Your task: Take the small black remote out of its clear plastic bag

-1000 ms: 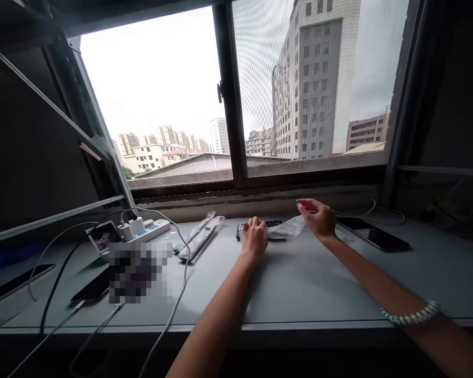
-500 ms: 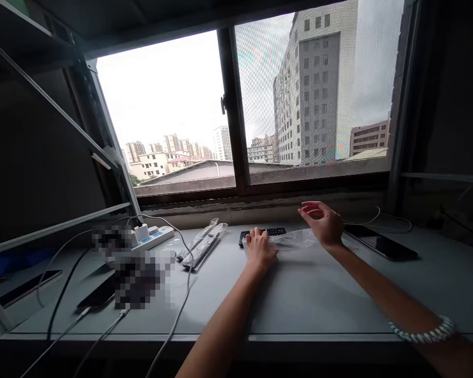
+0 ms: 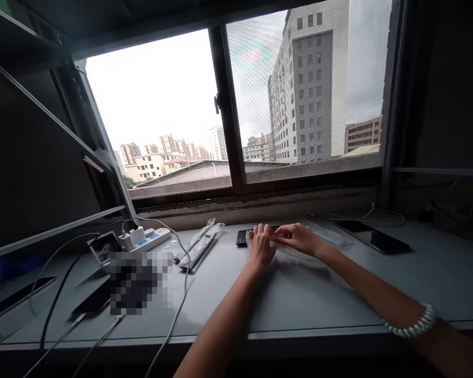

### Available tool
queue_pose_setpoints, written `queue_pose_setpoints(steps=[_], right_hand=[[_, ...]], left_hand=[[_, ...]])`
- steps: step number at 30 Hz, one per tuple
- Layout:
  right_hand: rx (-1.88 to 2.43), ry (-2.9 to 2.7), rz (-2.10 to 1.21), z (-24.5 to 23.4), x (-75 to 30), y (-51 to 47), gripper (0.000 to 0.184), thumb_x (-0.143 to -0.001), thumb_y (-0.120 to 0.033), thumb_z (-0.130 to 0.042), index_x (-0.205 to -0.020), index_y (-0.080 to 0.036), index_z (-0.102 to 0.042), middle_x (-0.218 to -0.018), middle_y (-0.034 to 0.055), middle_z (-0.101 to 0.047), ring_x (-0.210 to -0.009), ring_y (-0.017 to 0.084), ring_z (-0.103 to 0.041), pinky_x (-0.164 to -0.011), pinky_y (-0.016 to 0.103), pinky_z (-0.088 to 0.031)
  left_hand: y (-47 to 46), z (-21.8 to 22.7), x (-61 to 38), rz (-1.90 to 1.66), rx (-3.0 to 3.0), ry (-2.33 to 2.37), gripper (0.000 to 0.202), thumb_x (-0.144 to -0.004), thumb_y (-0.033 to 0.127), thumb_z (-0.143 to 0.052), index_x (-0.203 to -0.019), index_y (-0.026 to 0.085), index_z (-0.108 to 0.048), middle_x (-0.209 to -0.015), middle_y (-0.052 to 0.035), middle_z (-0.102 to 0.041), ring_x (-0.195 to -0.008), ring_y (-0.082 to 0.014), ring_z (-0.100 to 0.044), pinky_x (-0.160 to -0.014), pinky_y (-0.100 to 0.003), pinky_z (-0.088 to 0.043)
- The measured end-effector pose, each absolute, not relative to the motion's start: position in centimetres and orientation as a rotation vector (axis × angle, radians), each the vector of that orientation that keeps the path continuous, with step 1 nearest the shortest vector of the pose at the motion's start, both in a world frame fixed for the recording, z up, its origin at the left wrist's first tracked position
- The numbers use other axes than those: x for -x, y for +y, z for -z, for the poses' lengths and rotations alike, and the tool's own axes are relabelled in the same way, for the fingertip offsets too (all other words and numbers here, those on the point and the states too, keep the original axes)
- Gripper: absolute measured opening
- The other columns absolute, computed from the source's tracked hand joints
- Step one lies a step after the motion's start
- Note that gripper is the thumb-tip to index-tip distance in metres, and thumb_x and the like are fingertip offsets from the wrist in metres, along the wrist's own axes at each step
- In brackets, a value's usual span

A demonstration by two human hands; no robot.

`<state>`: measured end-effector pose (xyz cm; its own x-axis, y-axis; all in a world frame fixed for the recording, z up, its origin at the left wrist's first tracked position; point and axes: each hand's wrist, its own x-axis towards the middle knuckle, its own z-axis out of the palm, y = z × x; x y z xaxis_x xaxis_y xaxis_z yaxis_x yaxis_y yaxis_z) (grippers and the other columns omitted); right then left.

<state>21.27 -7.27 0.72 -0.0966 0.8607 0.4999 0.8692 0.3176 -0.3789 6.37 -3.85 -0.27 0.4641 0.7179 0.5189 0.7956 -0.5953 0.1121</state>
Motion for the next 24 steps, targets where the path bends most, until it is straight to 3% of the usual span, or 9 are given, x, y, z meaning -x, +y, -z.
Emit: queue_pose_setpoints(steps=[5,12,18,24], right_hand=[[1.568,-1.87,0.09,-1.2,-21.6,-7.3,0.026,-0.08,-0.049,-0.053,-0.076,-0.029,-0.07,-0.07,-0.0026,-0.067,-0.067,0.014,-0.06,-0.055,0.023,-0.033],[1.718,-1.468,0.179,-1.1,-24.2,-6.7,0.027,-0.079,-0.048,-0.055,-0.096,-0.03,-0.065,-0.075,-0.0012,-0.066,-0.074,0.018,-0.06,-0.057,0.025,-0.034],[1.672,-0.92,0.208,-1.1,-27.2,-6.1,0.041,-0.081,-0.039,-0.047,-0.118,-0.024,-0.053,-0.081,0.0019,-0.067,-0.072,0.02,-0.058,-0.058,0.027,-0.034],[1.462,-0.866,0.231,-1.5,-29.2,-5.6,0.037,-0.08,-0.034,-0.041,-0.11,-0.019,-0.056,-0.089,0.0056,-0.067,-0.067,0.018,-0.056,-0.062,0.03,-0.04]], left_hand=[[-2.9,0.2,-5.6,0.766,2.459,-1.459,0.006,-0.08,0.023,-0.05,-0.083,0.02,-0.054,-0.101,-0.0059,-0.054,-0.1,-0.0217,-0.047,-0.089,-0.033,-0.032],[-2.5,0.4,-5.1,0.989,2.342,-1.596,0.033,-0.077,0.034,-0.059,-0.104,0.019,-0.047,-0.106,-0.0065,-0.053,-0.105,-0.0229,-0.044,-0.09,-0.034,-0.031],[-2.6,0.8,-5.2,0.898,2.387,-1.652,0.022,-0.08,0.029,-0.05,-0.1,0.02,-0.048,-0.106,-0.0068,-0.051,-0.106,-0.0227,-0.043,-0.091,-0.034,-0.031],[-3.0,0.6,-5.5,0.809,2.432,-1.647,0.018,-0.079,0.028,-0.049,-0.095,0.02,-0.05,-0.108,-0.0077,-0.049,-0.106,-0.0235,-0.042,-0.092,-0.035,-0.031]])
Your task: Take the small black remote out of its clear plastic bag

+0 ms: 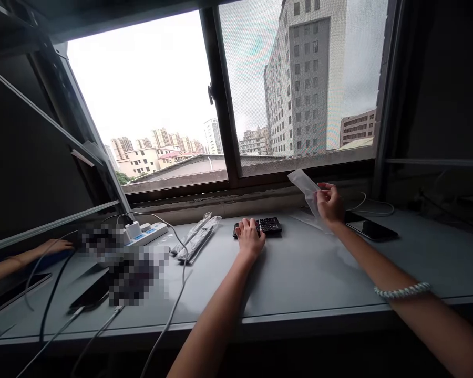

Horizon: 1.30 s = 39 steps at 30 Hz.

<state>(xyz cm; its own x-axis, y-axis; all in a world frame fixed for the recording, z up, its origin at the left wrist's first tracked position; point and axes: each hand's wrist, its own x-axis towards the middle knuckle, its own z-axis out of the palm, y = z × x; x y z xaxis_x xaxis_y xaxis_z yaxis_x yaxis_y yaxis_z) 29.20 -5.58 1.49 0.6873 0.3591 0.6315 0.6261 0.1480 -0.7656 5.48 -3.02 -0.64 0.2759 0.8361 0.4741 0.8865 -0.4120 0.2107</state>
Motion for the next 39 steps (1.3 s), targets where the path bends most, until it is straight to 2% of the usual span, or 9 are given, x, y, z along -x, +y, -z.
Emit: queue_pose_setpoints(steps=[3,8,11,15,19,24,28,32,39], right_hand=[[1.415,-0.935,0.293,-1.4,-30.2,-5.4,0.033,-0.085,-0.038,-0.039,-0.104,-0.018,-0.058,-0.088,0.0062,-0.067,-0.066,0.017,-0.056,-0.064,0.029,-0.041],[1.657,-1.061,0.321,-0.1,-31.6,-5.3,0.026,-0.078,-0.035,-0.055,-0.097,-0.02,-0.063,-0.093,0.0055,-0.065,-0.071,0.018,-0.058,-0.066,0.03,-0.042],[1.811,-1.139,0.331,0.7,-31.7,-5.0,0.029,-0.075,-0.03,-0.058,-0.1,-0.018,-0.064,-0.103,0.0081,-0.062,-0.083,0.02,-0.058,-0.075,0.034,-0.043],[2.024,-1.264,0.307,1.0,-31.1,-5.0,0.031,-0.07,-0.037,-0.062,-0.096,-0.021,-0.067,-0.104,0.0088,-0.06,-0.096,0.025,-0.056,-0.082,0.04,-0.041],[2.178,-1.273,0.292,0.6,-30.4,-5.4,0.035,-0.06,-0.038,-0.069,-0.092,-0.023,-0.07,-0.098,0.0095,-0.063,-0.09,0.026,-0.059,-0.075,0.039,-0.044],[2.242,-1.331,0.291,0.2,-30.5,-5.6,0.027,-0.055,-0.022,-0.07,-0.081,-0.025,-0.07,-0.083,0.0061,-0.068,-0.079,0.026,-0.062,-0.063,0.033,-0.044],[2.178,-1.284,0.348,0.1,-30.7,-5.6,0.036,-0.063,-0.01,-0.058,-0.095,-0.024,-0.067,-0.076,0.0034,-0.068,-0.073,0.022,-0.063,-0.061,0.03,-0.043],[1.886,-1.279,0.464,0.1,-30.7,-5.6,0.042,-0.071,-0.011,-0.051,-0.111,-0.021,-0.059,-0.079,0.0015,-0.069,-0.073,0.02,-0.062,-0.064,0.03,-0.045],[1.967,-1.442,0.268,0.6,-29.6,-5.3,0.036,-0.063,-0.022,-0.065,-0.099,-0.021,-0.064,-0.087,0.0034,-0.067,-0.079,0.022,-0.06,-0.061,0.029,-0.042]], left_hand=[[-3.3,0.7,-5.7,0.813,2.463,-1.597,0.018,-0.079,0.028,-0.048,-0.095,0.02,-0.051,-0.106,-0.0078,-0.049,-0.105,-0.0234,-0.042,-0.091,-0.035,-0.031],[-3.4,0.7,-6.0,0.804,2.534,-1.557,0.019,-0.078,0.027,-0.049,-0.094,0.019,-0.053,-0.106,-0.0074,-0.048,-0.106,-0.0228,-0.041,-0.092,-0.034,-0.029],[-3.4,0.7,-6.0,0.797,2.548,-1.553,0.016,-0.078,0.027,-0.049,-0.092,0.019,-0.053,-0.106,-0.0072,-0.048,-0.105,-0.0228,-0.041,-0.093,-0.034,-0.029],[-3.4,0.7,-6.0,0.793,2.557,-1.552,0.015,-0.079,0.027,-0.049,-0.091,0.02,-0.053,-0.104,-0.007,-0.048,-0.105,-0.0228,-0.041,-0.093,-0.034,-0.029],[-3.5,0.7,-6.0,0.785,2.565,-1.558,0.014,-0.078,0.025,-0.048,-0.09,0.02,-0.053,-0.105,-0.0075,-0.048,-0.106,-0.0234,-0.041,-0.093,-0.036,-0.028],[-3.6,0.6,-6.1,0.786,2.565,-1.558,0.013,-0.078,0.023,-0.047,-0.089,0.02,-0.052,-0.105,-0.0075,-0.048,-0.106,-0.0232,-0.041,-0.093,-0.036,-0.029],[-3.6,0.6,-6.1,0.791,2.559,-1.563,0.013,-0.078,0.023,-0.047,-0.088,0.02,-0.053,-0.104,-0.0075,-0.048,-0.105,-0.0231,-0.041,-0.093,-0.036,-0.029],[-3.6,0.6,-6.2,0.798,2.563,-1.553,0.013,-0.078,0.024,-0.048,-0.088,0.02,-0.053,-0.104,-0.0078,-0.048,-0.105,-0.0229,-0.041,-0.093,-0.036,-0.029],[-3.6,0.8,-6.4,0.766,2.581,-1.542,0.012,-0.078,0.024,-0.048,-0.089,0.02,-0.053,-0.106,-0.0078,-0.048,-0.106,-0.0231,-0.041,-0.093,-0.036,-0.029]])
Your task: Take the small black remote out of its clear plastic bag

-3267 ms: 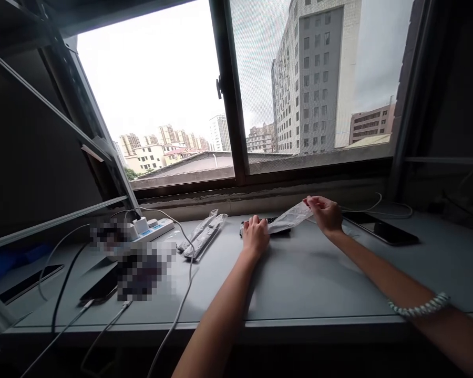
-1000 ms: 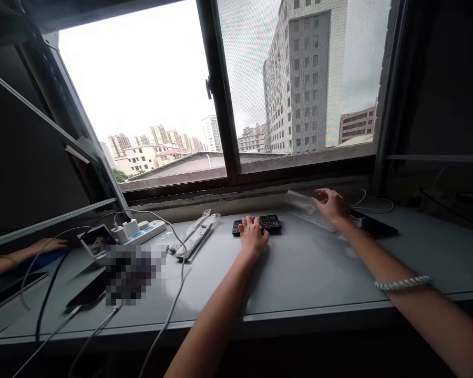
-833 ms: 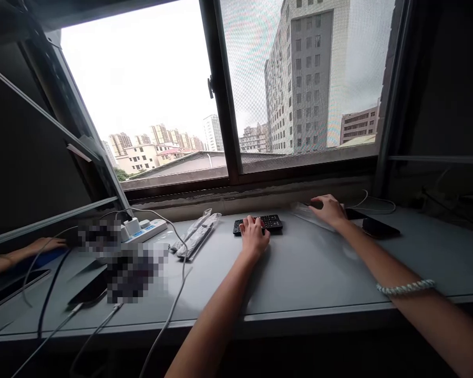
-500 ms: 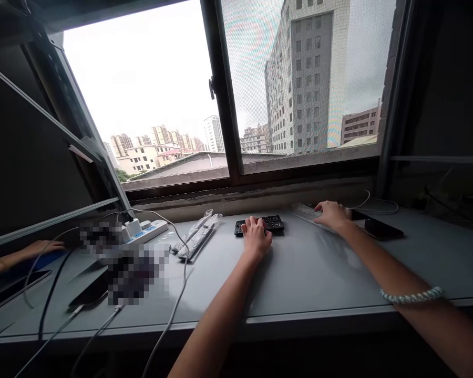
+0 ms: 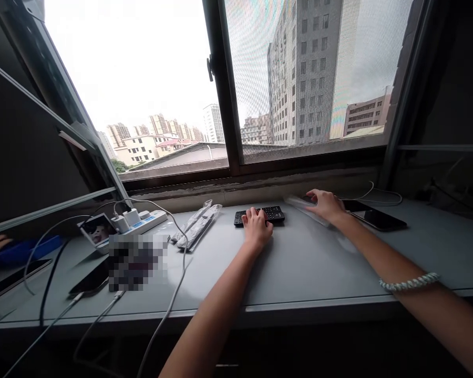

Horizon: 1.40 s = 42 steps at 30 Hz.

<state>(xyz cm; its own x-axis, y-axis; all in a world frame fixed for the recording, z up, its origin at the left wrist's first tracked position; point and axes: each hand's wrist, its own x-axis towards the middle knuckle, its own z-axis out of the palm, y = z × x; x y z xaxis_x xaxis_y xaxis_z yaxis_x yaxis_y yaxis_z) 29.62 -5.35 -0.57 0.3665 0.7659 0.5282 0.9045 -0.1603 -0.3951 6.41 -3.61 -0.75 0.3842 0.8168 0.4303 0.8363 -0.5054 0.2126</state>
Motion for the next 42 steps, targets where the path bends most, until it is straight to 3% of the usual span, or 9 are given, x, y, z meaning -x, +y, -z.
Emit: queue_pose_setpoints(steps=[2,7,11,15,19,23,27,33,42], right_hand=[[2.104,-1.442,0.22,0.5,-29.4,-5.5,0.04,-0.056,-0.023,-0.07,-0.096,-0.022,-0.065,-0.09,0.0046,-0.067,-0.083,0.025,-0.059,-0.062,0.031,-0.04],[2.194,-1.371,0.156,-0.3,-29.4,-6.1,0.048,-0.052,-0.006,-0.065,-0.096,-0.026,-0.066,-0.079,0.003,-0.068,-0.075,0.023,-0.06,-0.059,0.03,-0.036],[2.166,-1.304,0.198,-0.8,-29.6,-6.8,0.04,-0.057,-0.007,-0.064,-0.091,-0.026,-0.066,-0.073,0.0016,-0.068,-0.072,0.023,-0.06,-0.059,0.03,-0.035],[1.924,-1.3,0.333,-0.9,-29.6,-6.8,0.041,-0.067,-0.009,-0.061,-0.105,-0.024,-0.06,-0.078,0.0005,-0.068,-0.073,0.019,-0.06,-0.061,0.028,-0.037],[1.824,-1.413,0.291,0.4,-29.5,-5.8,0.039,-0.066,-0.008,-0.063,-0.102,-0.023,-0.061,-0.075,0.0,-0.067,-0.07,0.016,-0.059,-0.062,0.025,-0.039],[2.02,-1.536,0.094,1.9,-29.3,-5.0,0.034,-0.06,-0.019,-0.07,-0.094,-0.022,-0.065,-0.084,0.0023,-0.067,-0.076,0.02,-0.061,-0.063,0.028,-0.04],[2.103,-1.589,-0.017,2.0,-28.7,-5.2,0.035,-0.067,-0.038,-0.064,-0.099,-0.022,-0.065,-0.088,0.0051,-0.068,-0.084,0.025,-0.061,-0.065,0.031,-0.041],[2.133,-1.541,0.01,0.9,-27.7,-5.9,0.025,-0.07,-0.031,-0.057,-0.094,-0.026,-0.066,-0.092,0.0013,-0.069,-0.089,0.025,-0.061,-0.062,0.031,-0.039],[1.997,-1.491,0.023,0.3,-26.1,-6.8,0.025,-0.074,-0.035,-0.05,-0.09,-0.027,-0.068,-0.087,-0.0017,-0.068,-0.082,0.019,-0.06,-0.06,0.028,-0.036]], left_hand=[[-3.6,0.8,-6.4,0.775,2.581,-1.54,0.012,-0.078,0.024,-0.049,-0.088,0.02,-0.053,-0.106,-0.0076,-0.049,-0.106,-0.0228,-0.041,-0.093,-0.036,-0.029],[-3.5,0.8,-6.4,0.778,2.571,-1.541,0.013,-0.078,0.025,-0.048,-0.088,0.02,-0.054,-0.104,-0.0077,-0.049,-0.105,-0.0227,-0.042,-0.093,-0.036,-0.029],[-3.7,1.0,-6.5,0.76,2.58,-1.537,0.014,-0.078,0.025,-0.048,-0.09,0.02,-0.054,-0.105,-0.0079,-0.05,-0.104,-0.0227,-0.043,-0.093,-0.035,-0.03],[-3.8,1.2,-6.5,0.756,2.59,-1.542,0.015,-0.078,0.025,-0.048,-0.09,0.02,-0.055,-0.105,-0.0082,-0.049,-0.105,-0.0228,-0.042,-0.093,-0.035,-0.03],[-3.9,1.2,-6.5,0.743,2.615,-1.537,0.016,-0.079,0.026,-0.048,-0.091,0.019,-0.055,-0.107,-0.009,-0.049,-0.106,-0.0234,-0.042,-0.094,-0.036,-0.029],[-4.0,1.2,-6.6,0.712,2.638,-1.522,0.017,-0.079,0.026,-0.048,-0.092,0.019,-0.055,-0.107,-0.0086,-0.049,-0.107,-0.0233,-0.042,-0.094,-0.036,-0.029],[-4.0,1.2,-6.6,0.708,2.639,-1.49,0.016,-0.08,0.027,-0.047,-0.092,0.019,-0.054,-0.106,-0.0077,-0.049,-0.107,-0.0224,-0.042,-0.095,-0.036,-0.03],[-4.0,1.4,-6.6,0.68,2.68,-1.4,0.017,-0.08,0.028,-0.048,-0.093,0.02,-0.055,-0.105,-0.0069,-0.05,-0.106,-0.0213,-0.043,-0.094,-0.035,-0.032],[-2.9,1.3,-5.8,0.806,2.518,-1.54,0.015,-0.081,0.026,-0.046,-0.093,0.019,-0.053,-0.105,-0.0068,-0.053,-0.103,-0.0215,-0.045,-0.092,-0.034,-0.033]])
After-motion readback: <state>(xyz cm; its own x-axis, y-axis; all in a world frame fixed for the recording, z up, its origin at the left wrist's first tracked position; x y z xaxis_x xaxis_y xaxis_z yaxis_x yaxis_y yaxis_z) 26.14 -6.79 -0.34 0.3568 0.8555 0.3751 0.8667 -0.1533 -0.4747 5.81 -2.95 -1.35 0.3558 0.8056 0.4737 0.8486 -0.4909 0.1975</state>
